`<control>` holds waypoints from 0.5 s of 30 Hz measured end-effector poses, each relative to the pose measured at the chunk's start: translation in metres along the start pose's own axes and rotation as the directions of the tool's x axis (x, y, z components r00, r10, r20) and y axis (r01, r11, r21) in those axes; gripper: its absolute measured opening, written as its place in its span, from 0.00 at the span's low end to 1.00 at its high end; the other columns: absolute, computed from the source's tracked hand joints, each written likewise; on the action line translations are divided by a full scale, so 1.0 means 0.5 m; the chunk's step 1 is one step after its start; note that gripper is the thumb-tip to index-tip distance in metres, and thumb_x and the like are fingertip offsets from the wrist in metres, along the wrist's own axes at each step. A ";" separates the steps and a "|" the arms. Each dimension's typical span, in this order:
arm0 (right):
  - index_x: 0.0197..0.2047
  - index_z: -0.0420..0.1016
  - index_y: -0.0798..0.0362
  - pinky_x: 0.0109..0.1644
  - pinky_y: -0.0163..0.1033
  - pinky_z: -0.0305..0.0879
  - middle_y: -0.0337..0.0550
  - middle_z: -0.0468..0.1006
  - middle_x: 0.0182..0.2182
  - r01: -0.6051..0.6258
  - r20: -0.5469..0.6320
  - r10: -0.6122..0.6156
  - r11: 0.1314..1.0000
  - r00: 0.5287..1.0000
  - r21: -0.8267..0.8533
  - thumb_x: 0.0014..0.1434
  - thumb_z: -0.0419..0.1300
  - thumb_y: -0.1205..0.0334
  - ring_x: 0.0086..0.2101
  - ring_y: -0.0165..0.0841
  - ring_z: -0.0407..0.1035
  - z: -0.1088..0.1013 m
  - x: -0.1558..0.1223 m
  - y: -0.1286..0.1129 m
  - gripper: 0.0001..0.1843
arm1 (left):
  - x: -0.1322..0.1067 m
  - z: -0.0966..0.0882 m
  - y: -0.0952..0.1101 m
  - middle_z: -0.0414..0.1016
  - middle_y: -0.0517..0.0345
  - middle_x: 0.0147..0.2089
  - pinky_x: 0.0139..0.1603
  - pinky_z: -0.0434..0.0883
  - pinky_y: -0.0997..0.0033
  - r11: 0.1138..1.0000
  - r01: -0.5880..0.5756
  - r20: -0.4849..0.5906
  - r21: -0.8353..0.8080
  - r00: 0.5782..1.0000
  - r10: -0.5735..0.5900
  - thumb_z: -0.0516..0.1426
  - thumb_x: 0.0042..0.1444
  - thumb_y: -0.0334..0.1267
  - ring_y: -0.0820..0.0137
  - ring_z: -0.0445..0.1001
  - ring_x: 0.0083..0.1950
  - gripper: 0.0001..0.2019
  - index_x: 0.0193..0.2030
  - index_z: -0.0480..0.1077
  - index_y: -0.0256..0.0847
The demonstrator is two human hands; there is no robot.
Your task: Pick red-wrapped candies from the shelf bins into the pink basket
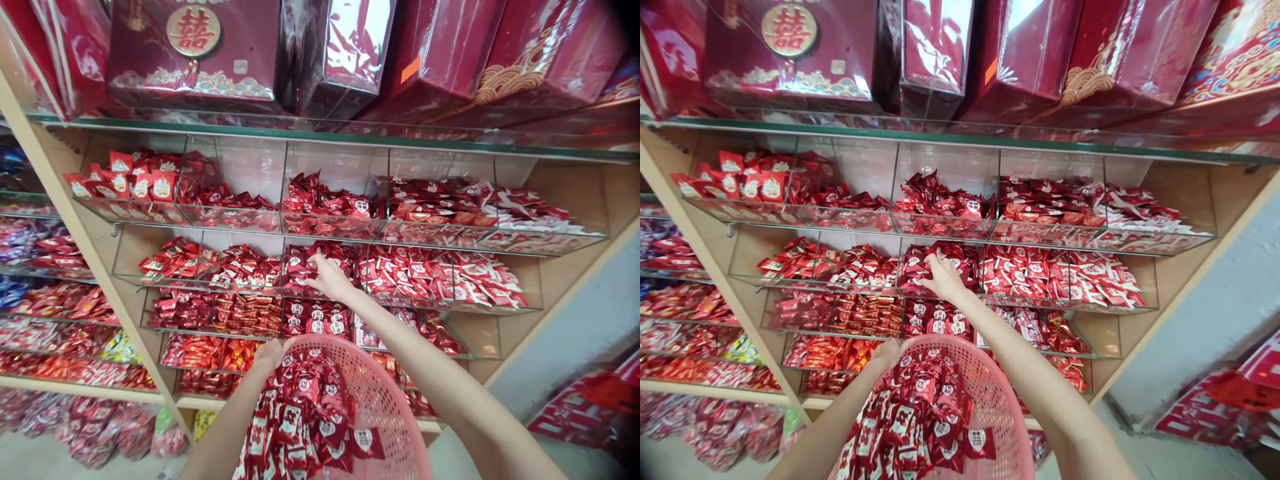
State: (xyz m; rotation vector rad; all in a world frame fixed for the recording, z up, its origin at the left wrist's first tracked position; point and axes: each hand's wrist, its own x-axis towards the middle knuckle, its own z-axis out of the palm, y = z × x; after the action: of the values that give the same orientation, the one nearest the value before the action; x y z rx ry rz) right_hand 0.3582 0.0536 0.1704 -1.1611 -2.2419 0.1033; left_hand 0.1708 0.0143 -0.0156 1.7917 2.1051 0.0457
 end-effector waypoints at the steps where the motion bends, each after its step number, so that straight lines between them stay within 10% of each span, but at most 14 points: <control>1: 0.49 0.60 0.51 0.46 0.43 0.58 0.45 0.72 0.42 -0.017 0.012 0.017 1.000 1.000 0.008 0.51 0.62 0.59 0.43 0.38 0.63 0.007 0.011 0.001 0.23 | 0.000 0.001 0.000 0.74 0.39 0.49 0.50 0.67 0.55 1.000 -0.001 -0.001 0.001 1.000 0.001 0.34 0.52 0.67 0.51 0.71 0.52 0.42 0.48 0.72 0.35; 15: 0.53 0.58 0.51 0.45 0.43 0.57 0.45 0.71 0.41 -0.127 0.074 0.127 0.992 0.989 -0.009 0.51 0.63 0.57 0.44 0.39 0.63 0.036 0.036 -0.009 0.28 | -0.004 -0.001 0.002 0.74 0.36 0.49 0.50 0.67 0.58 1.000 0.018 0.001 -0.013 1.000 -0.018 0.34 0.51 0.69 0.51 0.71 0.52 0.44 0.46 0.72 0.33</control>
State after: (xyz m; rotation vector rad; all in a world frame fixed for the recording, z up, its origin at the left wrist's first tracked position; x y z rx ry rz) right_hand 0.3370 0.0682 0.1659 -1.3222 -2.2313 0.1958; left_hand 0.1719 0.0126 -0.0141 1.7642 2.1156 0.0536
